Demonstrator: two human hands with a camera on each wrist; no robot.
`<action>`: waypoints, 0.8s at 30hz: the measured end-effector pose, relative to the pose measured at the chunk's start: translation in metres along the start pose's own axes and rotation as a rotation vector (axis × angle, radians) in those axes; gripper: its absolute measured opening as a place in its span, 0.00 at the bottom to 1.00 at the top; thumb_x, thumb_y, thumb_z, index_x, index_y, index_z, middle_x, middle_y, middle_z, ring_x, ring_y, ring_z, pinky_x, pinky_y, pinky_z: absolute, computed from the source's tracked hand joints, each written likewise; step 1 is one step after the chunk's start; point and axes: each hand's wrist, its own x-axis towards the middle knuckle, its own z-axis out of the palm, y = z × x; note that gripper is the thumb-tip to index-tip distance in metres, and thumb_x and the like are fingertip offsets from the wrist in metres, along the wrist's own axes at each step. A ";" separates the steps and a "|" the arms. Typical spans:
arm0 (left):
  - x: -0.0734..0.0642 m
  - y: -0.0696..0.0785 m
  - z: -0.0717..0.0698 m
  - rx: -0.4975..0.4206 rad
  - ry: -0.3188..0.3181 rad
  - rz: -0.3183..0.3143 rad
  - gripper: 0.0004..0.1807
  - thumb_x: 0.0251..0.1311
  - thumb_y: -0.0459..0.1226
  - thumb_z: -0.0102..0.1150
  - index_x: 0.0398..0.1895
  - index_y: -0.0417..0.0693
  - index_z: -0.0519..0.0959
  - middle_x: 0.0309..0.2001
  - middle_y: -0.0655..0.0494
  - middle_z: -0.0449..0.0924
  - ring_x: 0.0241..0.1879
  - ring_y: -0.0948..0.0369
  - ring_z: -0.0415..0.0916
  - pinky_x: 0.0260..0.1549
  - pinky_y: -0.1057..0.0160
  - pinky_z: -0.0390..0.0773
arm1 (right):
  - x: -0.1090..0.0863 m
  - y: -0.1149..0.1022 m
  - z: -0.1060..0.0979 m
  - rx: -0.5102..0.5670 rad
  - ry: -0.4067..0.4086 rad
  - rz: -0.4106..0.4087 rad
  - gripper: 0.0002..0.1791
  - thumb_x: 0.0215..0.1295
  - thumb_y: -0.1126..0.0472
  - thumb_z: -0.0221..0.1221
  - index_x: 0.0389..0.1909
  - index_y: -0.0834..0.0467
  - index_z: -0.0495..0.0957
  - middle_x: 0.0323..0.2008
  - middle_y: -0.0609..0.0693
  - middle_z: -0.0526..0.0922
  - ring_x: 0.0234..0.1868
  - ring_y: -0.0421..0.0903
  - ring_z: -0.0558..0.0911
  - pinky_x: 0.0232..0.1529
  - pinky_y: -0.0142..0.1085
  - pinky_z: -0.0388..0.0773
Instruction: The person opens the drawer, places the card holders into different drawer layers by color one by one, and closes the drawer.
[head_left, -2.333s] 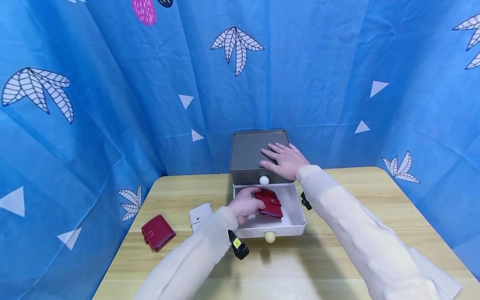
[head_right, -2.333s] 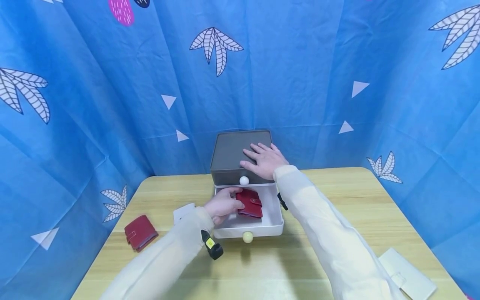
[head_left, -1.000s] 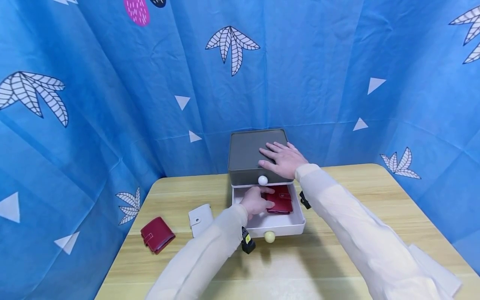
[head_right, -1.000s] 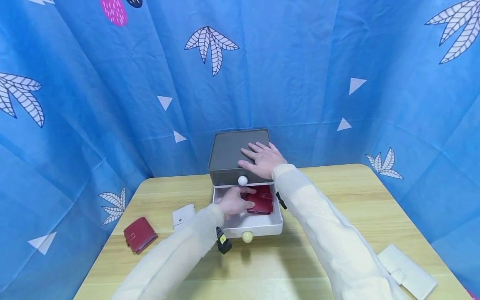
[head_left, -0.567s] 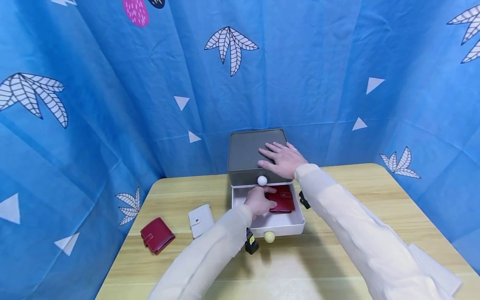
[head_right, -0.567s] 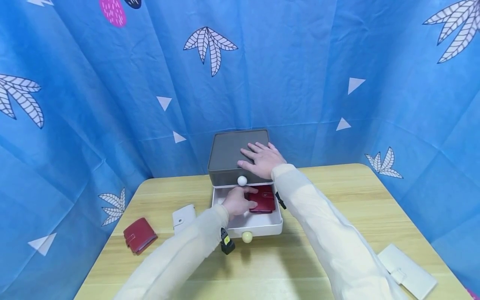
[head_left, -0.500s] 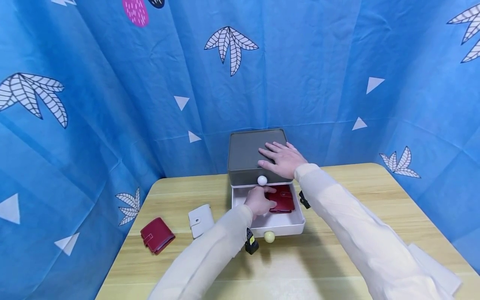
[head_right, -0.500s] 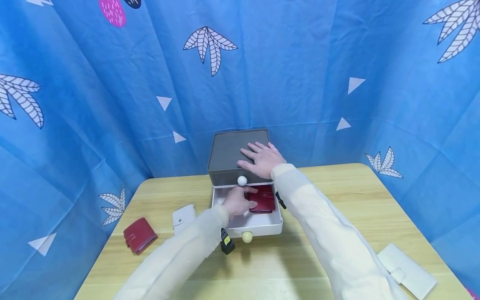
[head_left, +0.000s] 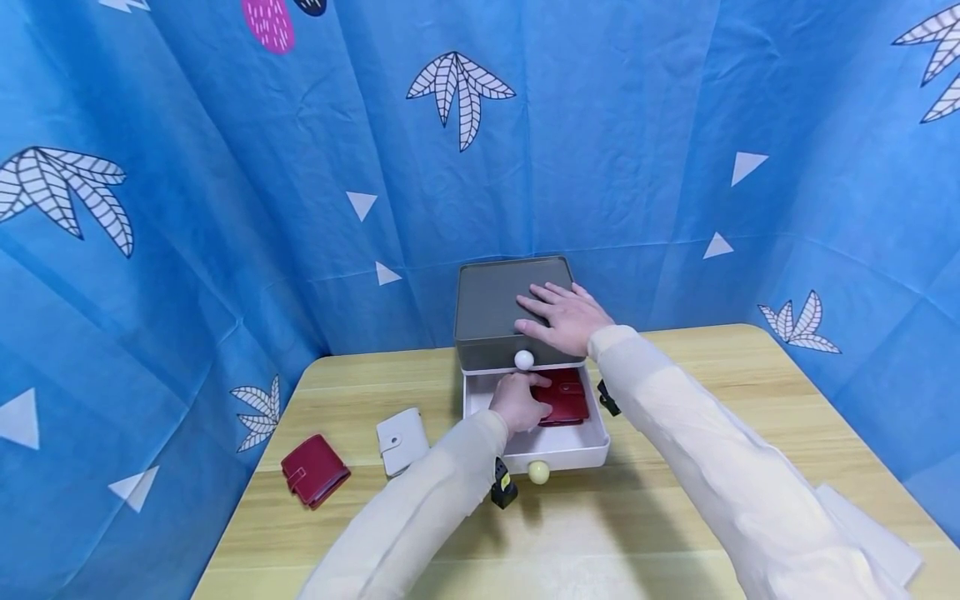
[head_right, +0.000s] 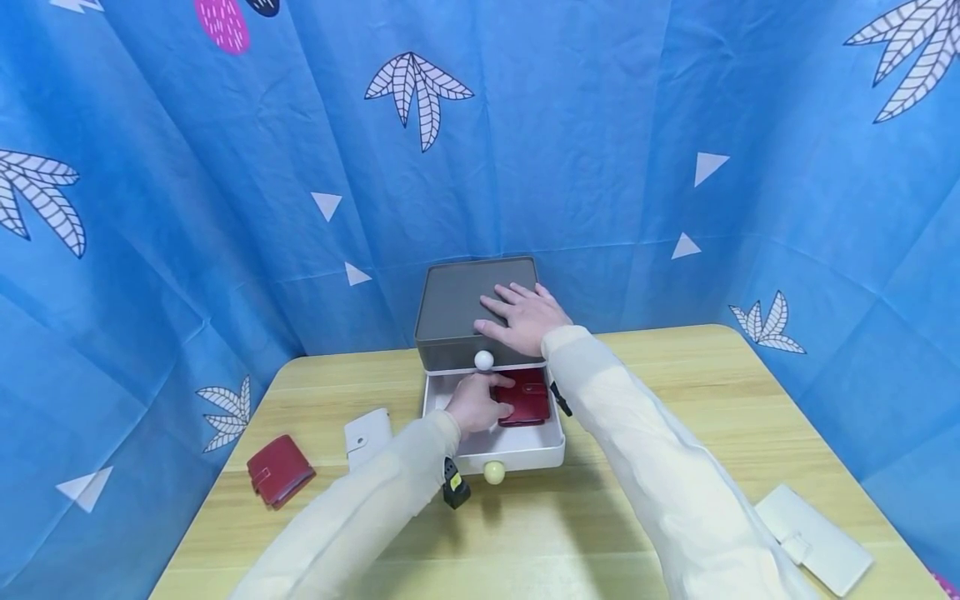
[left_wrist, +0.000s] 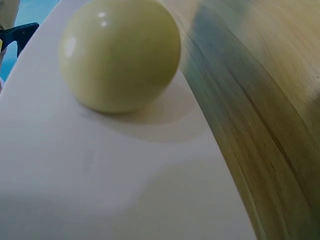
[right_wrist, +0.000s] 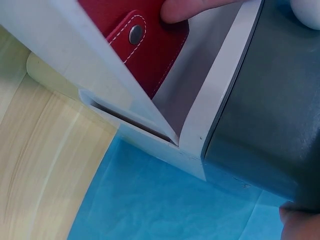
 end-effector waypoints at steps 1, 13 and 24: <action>0.000 0.000 0.000 0.003 0.000 0.001 0.19 0.48 0.33 0.70 0.48 0.51 0.85 0.51 0.51 0.81 0.53 0.56 0.73 0.53 0.61 0.72 | 0.000 0.000 0.000 -0.001 -0.001 0.002 0.41 0.64 0.24 0.30 0.73 0.38 0.55 0.74 0.45 0.54 0.75 0.47 0.48 0.72 0.51 0.36; -0.006 0.004 -0.005 -0.031 -0.039 -0.030 0.21 0.52 0.35 0.69 0.52 0.52 0.82 0.56 0.53 0.78 0.56 0.56 0.71 0.57 0.59 0.71 | -0.002 -0.003 -0.005 -0.010 -0.013 -0.010 0.40 0.66 0.25 0.32 0.74 0.41 0.56 0.74 0.47 0.54 0.75 0.49 0.49 0.72 0.53 0.37; -0.026 0.001 -0.025 -0.070 -0.071 0.075 0.21 0.56 0.39 0.66 0.55 0.48 0.81 0.52 0.55 0.79 0.49 0.56 0.73 0.49 0.60 0.73 | -0.002 -0.003 -0.005 -0.006 -0.010 -0.002 0.41 0.65 0.24 0.30 0.73 0.39 0.56 0.74 0.46 0.54 0.75 0.49 0.49 0.72 0.52 0.38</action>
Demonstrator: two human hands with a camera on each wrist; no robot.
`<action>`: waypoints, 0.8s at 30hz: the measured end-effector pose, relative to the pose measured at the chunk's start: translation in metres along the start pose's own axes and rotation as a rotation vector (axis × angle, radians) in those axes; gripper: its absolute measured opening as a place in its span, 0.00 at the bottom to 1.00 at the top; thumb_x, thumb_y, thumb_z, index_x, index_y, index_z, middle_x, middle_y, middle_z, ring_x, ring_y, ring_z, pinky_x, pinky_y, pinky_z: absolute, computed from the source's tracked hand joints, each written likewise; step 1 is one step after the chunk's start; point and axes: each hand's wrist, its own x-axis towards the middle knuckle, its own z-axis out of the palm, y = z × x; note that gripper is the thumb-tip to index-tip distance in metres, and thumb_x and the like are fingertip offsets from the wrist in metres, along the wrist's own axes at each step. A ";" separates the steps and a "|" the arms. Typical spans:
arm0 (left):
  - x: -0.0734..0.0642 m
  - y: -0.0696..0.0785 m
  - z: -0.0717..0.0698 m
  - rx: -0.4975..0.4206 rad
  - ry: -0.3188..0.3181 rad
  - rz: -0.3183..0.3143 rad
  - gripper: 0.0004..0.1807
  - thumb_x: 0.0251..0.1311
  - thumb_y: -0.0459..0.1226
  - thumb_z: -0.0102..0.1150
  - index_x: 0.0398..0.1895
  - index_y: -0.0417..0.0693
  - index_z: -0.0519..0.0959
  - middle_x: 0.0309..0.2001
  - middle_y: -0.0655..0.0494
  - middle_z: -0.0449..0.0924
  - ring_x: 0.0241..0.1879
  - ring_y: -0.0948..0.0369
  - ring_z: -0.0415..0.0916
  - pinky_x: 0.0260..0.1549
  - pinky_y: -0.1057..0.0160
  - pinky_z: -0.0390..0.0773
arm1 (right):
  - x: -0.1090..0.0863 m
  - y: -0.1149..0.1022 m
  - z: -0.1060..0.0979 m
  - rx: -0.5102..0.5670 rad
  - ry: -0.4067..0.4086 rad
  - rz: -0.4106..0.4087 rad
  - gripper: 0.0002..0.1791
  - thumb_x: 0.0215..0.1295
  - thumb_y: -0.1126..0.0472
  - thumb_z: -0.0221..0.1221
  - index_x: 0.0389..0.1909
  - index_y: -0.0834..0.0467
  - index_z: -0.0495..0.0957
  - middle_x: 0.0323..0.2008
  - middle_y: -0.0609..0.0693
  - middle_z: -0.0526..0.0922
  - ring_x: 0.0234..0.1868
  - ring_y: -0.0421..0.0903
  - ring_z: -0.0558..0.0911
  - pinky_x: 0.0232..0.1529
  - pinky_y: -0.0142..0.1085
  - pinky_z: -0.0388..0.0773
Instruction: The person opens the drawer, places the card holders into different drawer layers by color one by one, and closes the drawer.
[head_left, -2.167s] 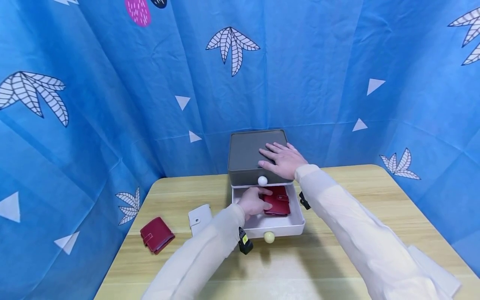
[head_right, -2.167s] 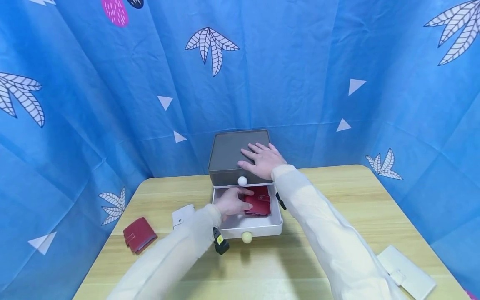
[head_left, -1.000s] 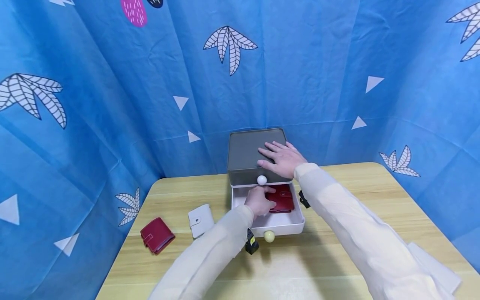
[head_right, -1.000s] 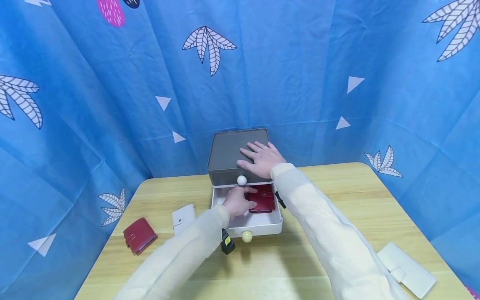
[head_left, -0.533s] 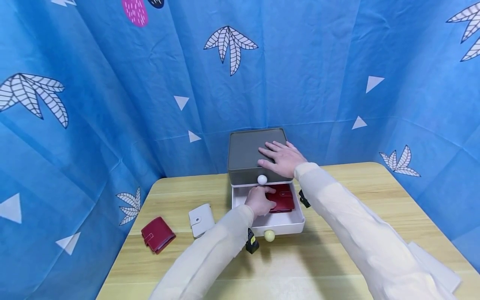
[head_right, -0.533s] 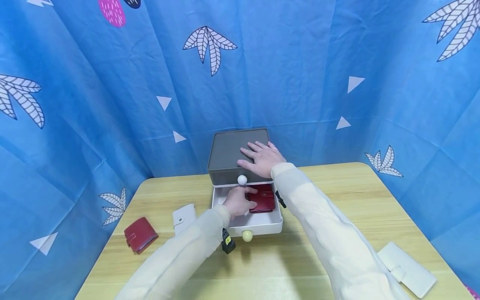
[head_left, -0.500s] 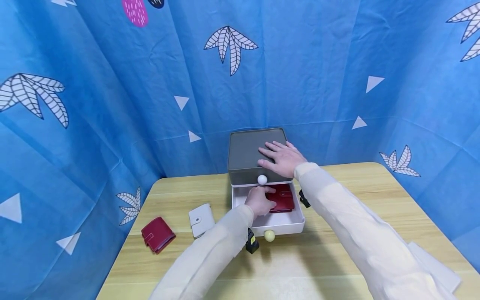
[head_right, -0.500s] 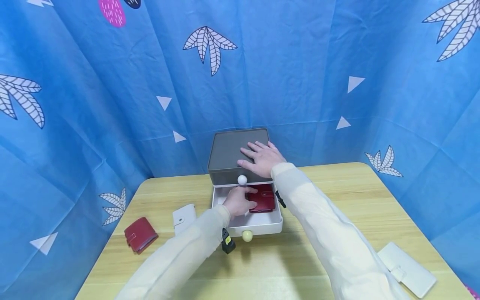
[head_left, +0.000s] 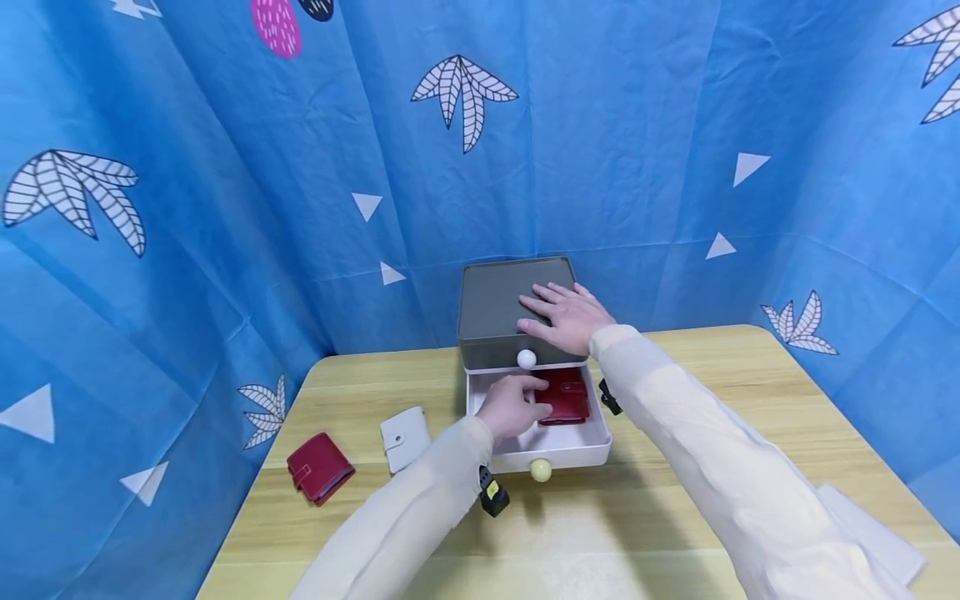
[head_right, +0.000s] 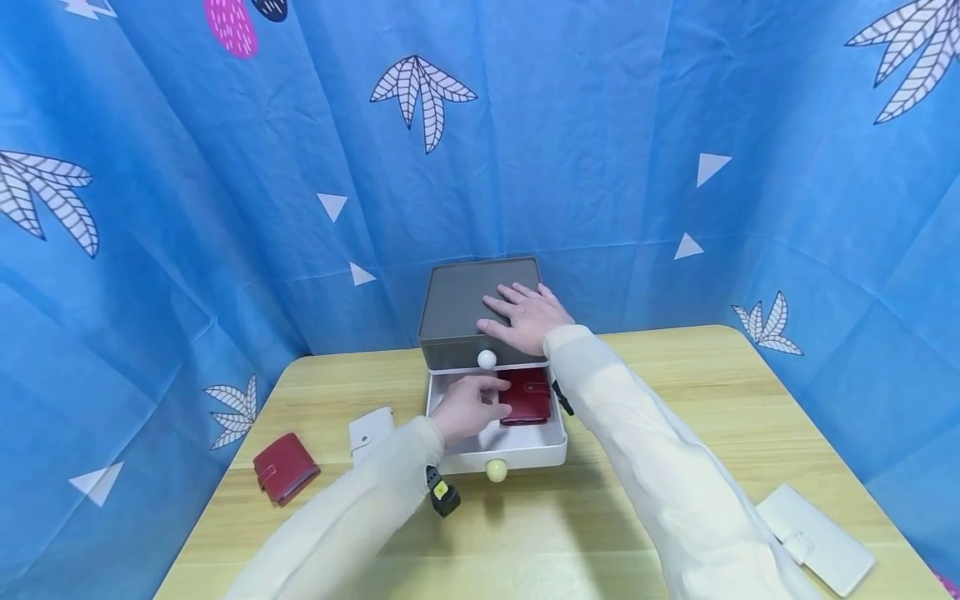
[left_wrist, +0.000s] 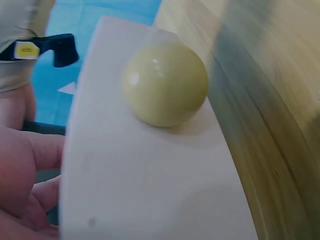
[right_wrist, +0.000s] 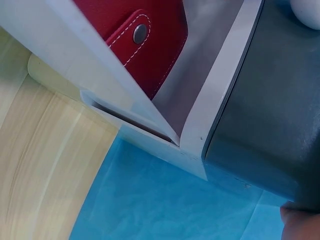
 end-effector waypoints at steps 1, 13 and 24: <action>-0.003 0.000 -0.002 -0.026 -0.011 -0.002 0.21 0.57 0.39 0.65 0.55 0.48 0.80 0.52 0.55 0.79 0.49 0.56 0.73 0.48 0.60 0.74 | 0.000 0.000 0.000 0.003 -0.001 0.000 0.40 0.65 0.24 0.30 0.73 0.40 0.56 0.74 0.47 0.54 0.75 0.49 0.49 0.72 0.52 0.38; -0.038 -0.003 -0.023 -0.153 -0.032 0.064 0.21 0.61 0.45 0.63 0.55 0.47 0.80 0.53 0.51 0.80 0.47 0.58 0.77 0.44 0.60 0.77 | 0.000 0.001 0.003 0.013 -0.001 0.009 0.40 0.65 0.24 0.31 0.73 0.39 0.56 0.74 0.47 0.54 0.75 0.49 0.48 0.72 0.52 0.36; -0.070 -0.011 -0.048 -0.285 0.022 0.071 0.19 0.63 0.44 0.62 0.56 0.49 0.79 0.50 0.53 0.80 0.47 0.57 0.75 0.45 0.58 0.77 | 0.000 -0.002 0.002 0.005 -0.011 0.022 0.40 0.65 0.25 0.31 0.73 0.39 0.55 0.74 0.46 0.53 0.75 0.48 0.47 0.72 0.51 0.35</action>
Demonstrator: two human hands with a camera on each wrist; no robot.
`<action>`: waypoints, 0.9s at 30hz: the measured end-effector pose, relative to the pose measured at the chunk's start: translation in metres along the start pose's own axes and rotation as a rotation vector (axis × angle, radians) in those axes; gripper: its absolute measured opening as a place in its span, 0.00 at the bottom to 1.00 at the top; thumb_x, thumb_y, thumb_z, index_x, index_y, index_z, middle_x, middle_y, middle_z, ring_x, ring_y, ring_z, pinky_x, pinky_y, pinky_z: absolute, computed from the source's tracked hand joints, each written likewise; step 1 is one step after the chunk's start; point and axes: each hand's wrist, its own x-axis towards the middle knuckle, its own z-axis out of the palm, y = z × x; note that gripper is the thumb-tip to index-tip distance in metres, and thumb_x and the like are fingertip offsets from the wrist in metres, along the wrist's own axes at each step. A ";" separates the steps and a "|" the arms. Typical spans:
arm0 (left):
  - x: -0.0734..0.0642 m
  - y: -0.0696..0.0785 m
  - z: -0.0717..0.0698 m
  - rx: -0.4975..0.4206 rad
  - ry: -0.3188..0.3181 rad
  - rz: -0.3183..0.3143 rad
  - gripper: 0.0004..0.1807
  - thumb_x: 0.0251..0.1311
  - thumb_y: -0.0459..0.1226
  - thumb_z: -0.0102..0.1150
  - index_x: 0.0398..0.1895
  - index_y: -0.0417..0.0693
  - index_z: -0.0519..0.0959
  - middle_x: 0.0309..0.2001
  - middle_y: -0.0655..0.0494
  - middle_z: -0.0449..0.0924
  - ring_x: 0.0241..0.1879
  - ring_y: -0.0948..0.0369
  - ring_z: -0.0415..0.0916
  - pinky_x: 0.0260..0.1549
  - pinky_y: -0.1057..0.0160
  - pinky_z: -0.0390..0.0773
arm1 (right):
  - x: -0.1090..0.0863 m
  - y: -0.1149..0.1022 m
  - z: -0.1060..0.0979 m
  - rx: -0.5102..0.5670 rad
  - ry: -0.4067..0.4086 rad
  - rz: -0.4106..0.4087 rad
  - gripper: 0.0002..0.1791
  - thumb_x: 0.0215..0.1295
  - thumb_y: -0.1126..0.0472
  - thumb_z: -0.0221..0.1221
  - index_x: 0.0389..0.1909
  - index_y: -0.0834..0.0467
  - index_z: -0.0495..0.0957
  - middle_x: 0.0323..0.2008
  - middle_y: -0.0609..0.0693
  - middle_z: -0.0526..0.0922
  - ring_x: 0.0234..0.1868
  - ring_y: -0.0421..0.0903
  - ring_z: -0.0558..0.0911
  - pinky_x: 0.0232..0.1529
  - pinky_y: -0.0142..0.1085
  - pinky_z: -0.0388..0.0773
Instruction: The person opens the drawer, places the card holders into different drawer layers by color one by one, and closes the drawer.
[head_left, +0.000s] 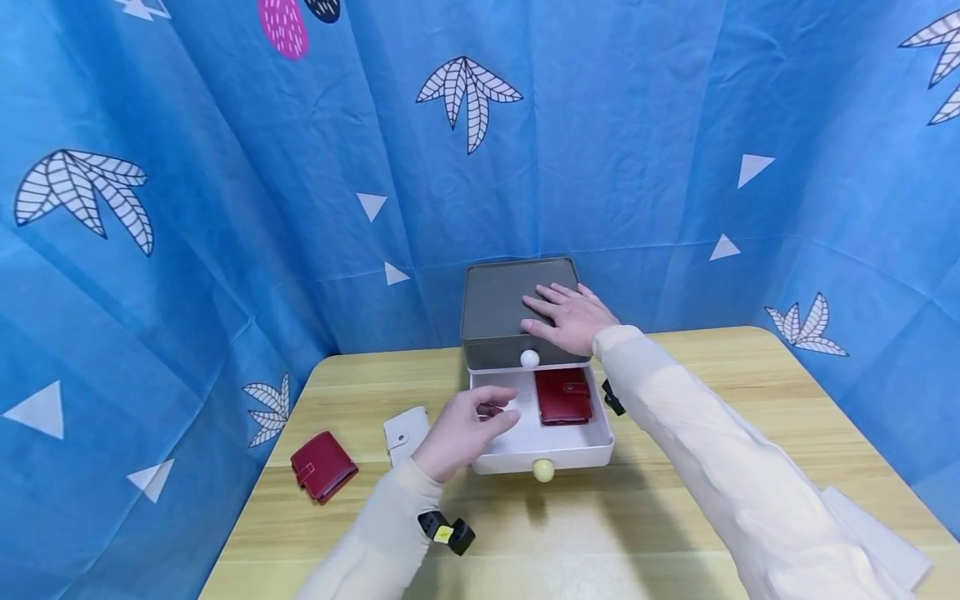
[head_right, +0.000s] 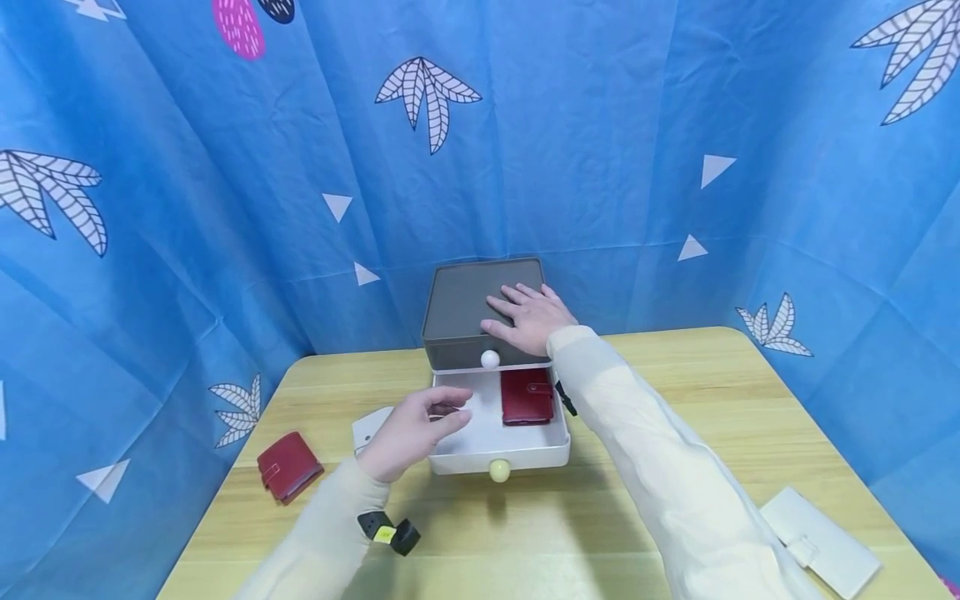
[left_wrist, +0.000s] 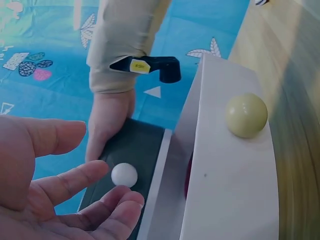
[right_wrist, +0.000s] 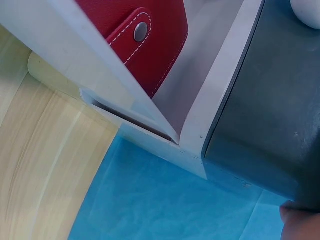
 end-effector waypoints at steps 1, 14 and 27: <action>-0.002 0.000 -0.002 -0.005 0.001 0.001 0.19 0.63 0.44 0.61 0.56 0.49 0.79 0.50 0.53 0.80 0.48 0.57 0.75 0.45 0.58 0.77 | 0.000 0.000 0.000 -0.001 -0.002 -0.001 0.40 0.65 0.25 0.31 0.74 0.39 0.55 0.74 0.47 0.53 0.75 0.49 0.47 0.72 0.51 0.35; -0.022 -0.017 -0.024 0.003 0.097 0.019 0.18 0.64 0.43 0.61 0.55 0.48 0.79 0.44 0.56 0.81 0.44 0.59 0.77 0.43 0.61 0.77 | 0.000 0.000 0.001 0.004 -0.007 0.004 0.41 0.64 0.24 0.30 0.74 0.39 0.55 0.74 0.47 0.53 0.75 0.49 0.47 0.72 0.52 0.35; -0.034 -0.036 -0.050 -0.083 0.191 -0.062 0.19 0.63 0.41 0.62 0.55 0.43 0.78 0.45 0.52 0.80 0.43 0.57 0.75 0.35 0.64 0.76 | -0.001 0.002 0.000 -0.004 -0.017 -0.012 0.42 0.64 0.23 0.29 0.74 0.40 0.54 0.75 0.48 0.52 0.75 0.50 0.47 0.72 0.52 0.35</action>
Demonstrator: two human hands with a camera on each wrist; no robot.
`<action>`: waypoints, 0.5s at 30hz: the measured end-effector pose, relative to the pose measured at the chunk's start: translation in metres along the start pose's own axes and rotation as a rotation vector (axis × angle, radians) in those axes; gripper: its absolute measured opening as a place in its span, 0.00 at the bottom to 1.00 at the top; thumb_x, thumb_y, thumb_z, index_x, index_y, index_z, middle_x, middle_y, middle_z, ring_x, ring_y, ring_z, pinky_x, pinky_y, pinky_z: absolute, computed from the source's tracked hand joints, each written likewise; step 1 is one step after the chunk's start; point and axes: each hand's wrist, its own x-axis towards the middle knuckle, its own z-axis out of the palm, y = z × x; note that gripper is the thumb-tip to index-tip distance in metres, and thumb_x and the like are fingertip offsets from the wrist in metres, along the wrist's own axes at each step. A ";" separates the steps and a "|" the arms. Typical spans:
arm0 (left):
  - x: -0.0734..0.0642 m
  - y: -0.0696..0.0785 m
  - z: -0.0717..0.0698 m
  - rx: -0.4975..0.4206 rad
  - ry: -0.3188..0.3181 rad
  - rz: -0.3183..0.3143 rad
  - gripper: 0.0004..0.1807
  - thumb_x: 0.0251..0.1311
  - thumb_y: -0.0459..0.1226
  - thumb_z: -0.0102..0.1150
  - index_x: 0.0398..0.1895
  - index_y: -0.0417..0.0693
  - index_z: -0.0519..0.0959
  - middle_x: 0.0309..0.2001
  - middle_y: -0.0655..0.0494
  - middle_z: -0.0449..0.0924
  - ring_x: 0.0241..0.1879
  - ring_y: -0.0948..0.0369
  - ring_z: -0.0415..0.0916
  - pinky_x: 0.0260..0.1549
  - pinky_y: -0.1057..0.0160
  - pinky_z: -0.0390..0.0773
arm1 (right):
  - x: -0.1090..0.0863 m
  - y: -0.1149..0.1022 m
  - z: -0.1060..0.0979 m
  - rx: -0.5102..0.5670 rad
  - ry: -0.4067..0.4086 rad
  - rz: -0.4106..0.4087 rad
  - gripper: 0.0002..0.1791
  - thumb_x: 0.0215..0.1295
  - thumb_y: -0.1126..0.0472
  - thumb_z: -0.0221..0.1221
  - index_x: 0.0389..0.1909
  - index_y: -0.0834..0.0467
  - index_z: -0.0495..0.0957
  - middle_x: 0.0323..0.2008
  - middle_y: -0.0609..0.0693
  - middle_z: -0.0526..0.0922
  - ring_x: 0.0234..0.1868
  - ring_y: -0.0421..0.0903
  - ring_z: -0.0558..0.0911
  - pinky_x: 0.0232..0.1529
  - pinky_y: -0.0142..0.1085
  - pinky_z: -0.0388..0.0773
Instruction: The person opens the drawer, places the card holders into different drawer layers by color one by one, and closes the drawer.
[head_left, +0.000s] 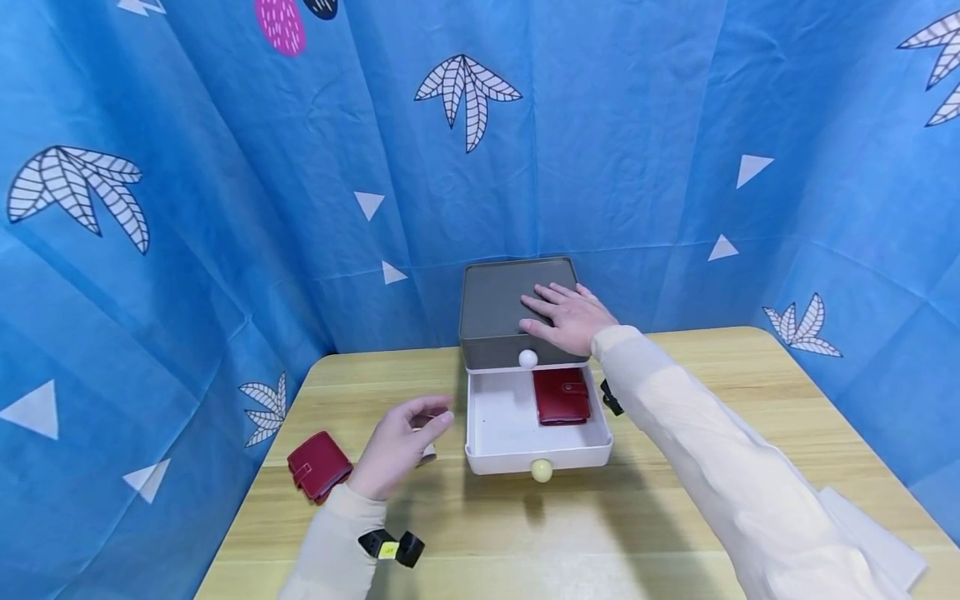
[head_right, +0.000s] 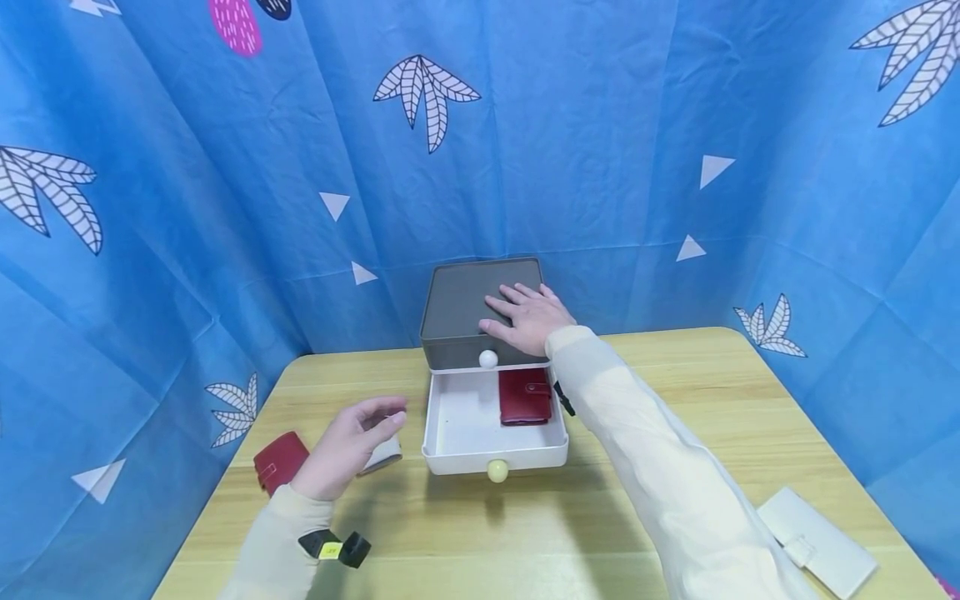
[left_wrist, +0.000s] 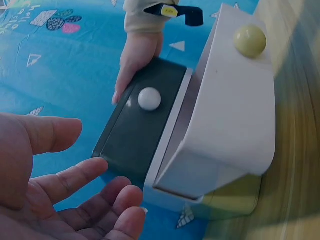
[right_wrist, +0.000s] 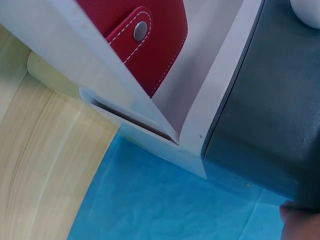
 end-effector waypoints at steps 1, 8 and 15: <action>0.000 -0.002 -0.002 0.011 0.008 -0.001 0.19 0.63 0.41 0.62 0.55 0.43 0.78 0.46 0.52 0.80 0.44 0.58 0.75 0.39 0.63 0.76 | 0.000 0.000 0.000 0.002 -0.001 0.001 0.42 0.64 0.23 0.30 0.74 0.40 0.54 0.75 0.48 0.52 0.75 0.50 0.47 0.72 0.52 0.35; -0.001 -0.013 -0.014 0.087 0.053 -0.039 0.20 0.63 0.43 0.61 0.56 0.45 0.78 0.49 0.53 0.79 0.47 0.57 0.74 0.48 0.58 0.73 | 0.001 0.000 0.000 0.011 -0.003 0.016 0.42 0.63 0.23 0.29 0.74 0.38 0.54 0.75 0.47 0.52 0.75 0.49 0.47 0.72 0.52 0.35; -0.003 -0.034 -0.029 0.093 0.097 -0.085 0.23 0.62 0.45 0.63 0.58 0.46 0.77 0.53 0.49 0.76 0.49 0.54 0.71 0.42 0.62 0.74 | 0.001 0.000 -0.001 0.025 -0.002 0.013 0.41 0.64 0.24 0.30 0.74 0.38 0.54 0.75 0.47 0.52 0.75 0.48 0.47 0.72 0.52 0.35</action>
